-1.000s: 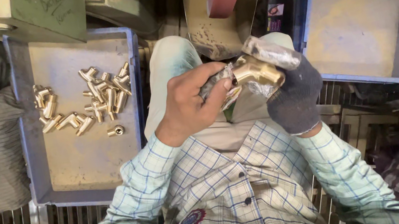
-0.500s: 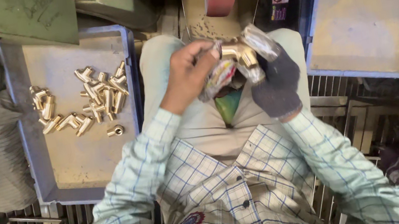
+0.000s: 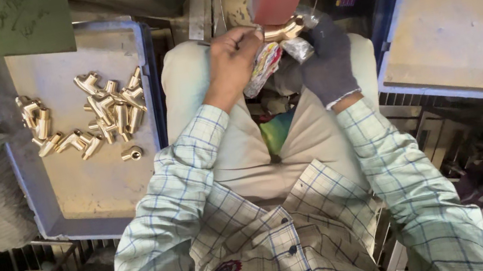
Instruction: The person sits on the floor and repeatedly picks up small brass-colored metal parts from a tray. They hold each part with a cloth and rub it against a rotating grinding wheel to polish the surface, then place the finished part into a second tray.
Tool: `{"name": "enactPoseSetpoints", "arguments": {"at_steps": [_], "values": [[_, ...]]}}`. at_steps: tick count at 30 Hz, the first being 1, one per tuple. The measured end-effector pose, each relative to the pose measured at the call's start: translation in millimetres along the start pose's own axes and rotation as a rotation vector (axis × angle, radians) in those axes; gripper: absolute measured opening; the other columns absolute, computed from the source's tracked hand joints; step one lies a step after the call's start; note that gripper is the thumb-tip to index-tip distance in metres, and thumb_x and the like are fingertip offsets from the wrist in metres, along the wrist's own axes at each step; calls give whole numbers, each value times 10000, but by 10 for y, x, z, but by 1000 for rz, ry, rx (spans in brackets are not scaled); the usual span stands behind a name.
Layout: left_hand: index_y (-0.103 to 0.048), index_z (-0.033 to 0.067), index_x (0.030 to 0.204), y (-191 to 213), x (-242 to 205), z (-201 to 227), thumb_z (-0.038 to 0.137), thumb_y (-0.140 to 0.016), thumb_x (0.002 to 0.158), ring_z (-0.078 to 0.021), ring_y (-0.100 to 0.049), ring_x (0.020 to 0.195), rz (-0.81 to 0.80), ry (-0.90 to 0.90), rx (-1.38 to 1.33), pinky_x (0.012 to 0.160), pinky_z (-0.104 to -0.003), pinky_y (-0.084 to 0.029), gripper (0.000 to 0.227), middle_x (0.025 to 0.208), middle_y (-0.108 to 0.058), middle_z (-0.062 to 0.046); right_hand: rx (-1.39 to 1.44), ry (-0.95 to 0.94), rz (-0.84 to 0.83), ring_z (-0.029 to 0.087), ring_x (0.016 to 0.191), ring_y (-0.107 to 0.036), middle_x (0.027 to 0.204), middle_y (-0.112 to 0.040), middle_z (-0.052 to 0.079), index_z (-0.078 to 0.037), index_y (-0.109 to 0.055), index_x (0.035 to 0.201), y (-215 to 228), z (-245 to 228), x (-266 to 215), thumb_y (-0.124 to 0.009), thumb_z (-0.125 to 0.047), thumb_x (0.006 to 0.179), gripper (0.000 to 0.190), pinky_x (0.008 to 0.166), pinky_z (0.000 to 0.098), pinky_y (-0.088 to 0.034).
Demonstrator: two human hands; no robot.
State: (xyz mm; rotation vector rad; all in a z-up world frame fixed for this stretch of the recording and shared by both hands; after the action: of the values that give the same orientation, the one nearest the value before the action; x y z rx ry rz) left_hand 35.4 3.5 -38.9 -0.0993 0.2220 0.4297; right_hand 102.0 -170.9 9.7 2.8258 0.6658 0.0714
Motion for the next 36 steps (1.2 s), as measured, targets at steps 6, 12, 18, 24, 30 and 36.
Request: {"name": "enactPoseSetpoints", "arguments": {"at_steps": [6, 12, 18, 24, 30, 36], "values": [[-757, -38, 950, -35, -7, -135, 111, -682, 961, -72, -611, 706, -22, 111, -127, 638, -255, -509, 166, 815, -726, -35, -28, -40, -44, 161, 1069, -655, 1197, -690, 86, 12, -602, 1363, 53, 160, -23, -730, 75, 994, 395, 972, 304, -554], [-739, -73, 908, -62, 48, -198, 30, -672, 921, -140, -688, 697, -66, 381, -598, 651, -282, -562, 124, 837, -743, -104, 137, -174, 35, 119, 913, -640, 1112, -669, 53, 19, -565, 1400, -37, 4, 58, -546, 93, 1016, 391, 739, 279, -546], [-722, -71, 884, -47, 37, -153, 42, -652, 922, -181, -699, 623, -50, 440, -738, 584, -333, -588, 138, 802, -738, -127, 370, -592, 129, 113, 509, -542, 747, -623, 40, -34, -641, 1261, -143, -55, 77, -449, -40, 973, 346, 434, 279, -434], [-741, -62, 937, -46, 28, -62, 93, -697, 974, -161, -670, 687, -6, 78, -336, 630, -332, -552, 165, 825, -736, -114, 124, -513, -292, 102, 534, -533, 713, -595, 17, -80, -641, 1074, 30, 223, 191, -487, -221, 1033, 212, 408, 273, -381], [-737, -13, 1077, 124, -541, 842, 178, -714, 967, -214, -731, 775, -38, -492, 335, 706, -352, -567, 222, 906, -761, -151, 736, -689, -377, 127, 482, -592, 746, -724, 34, -147, -705, 1027, 133, -493, -64, -495, -508, 1048, 418, 400, 284, -452], [-703, -17, 1139, 383, -1402, 1430, 153, -692, 995, -198, -745, 860, -76, -567, 243, 769, -296, -584, 223, 984, -762, -136, -300, 424, -317, 237, 1016, -723, 1152, -724, 136, 12, -551, 1386, 103, -1807, -583, -700, 3, 939, 471, 903, 340, -572]]}}
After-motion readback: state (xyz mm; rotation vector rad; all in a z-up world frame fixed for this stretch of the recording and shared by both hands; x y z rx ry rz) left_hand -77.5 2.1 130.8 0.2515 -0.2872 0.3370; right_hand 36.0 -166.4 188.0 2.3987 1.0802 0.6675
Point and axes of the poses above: each hand's wrist, its own x-axis towards the middle knuckle, its own y-axis out of the back of the hand, z = x × y, the point moved 2 cm from there along x, towards the middle knuckle
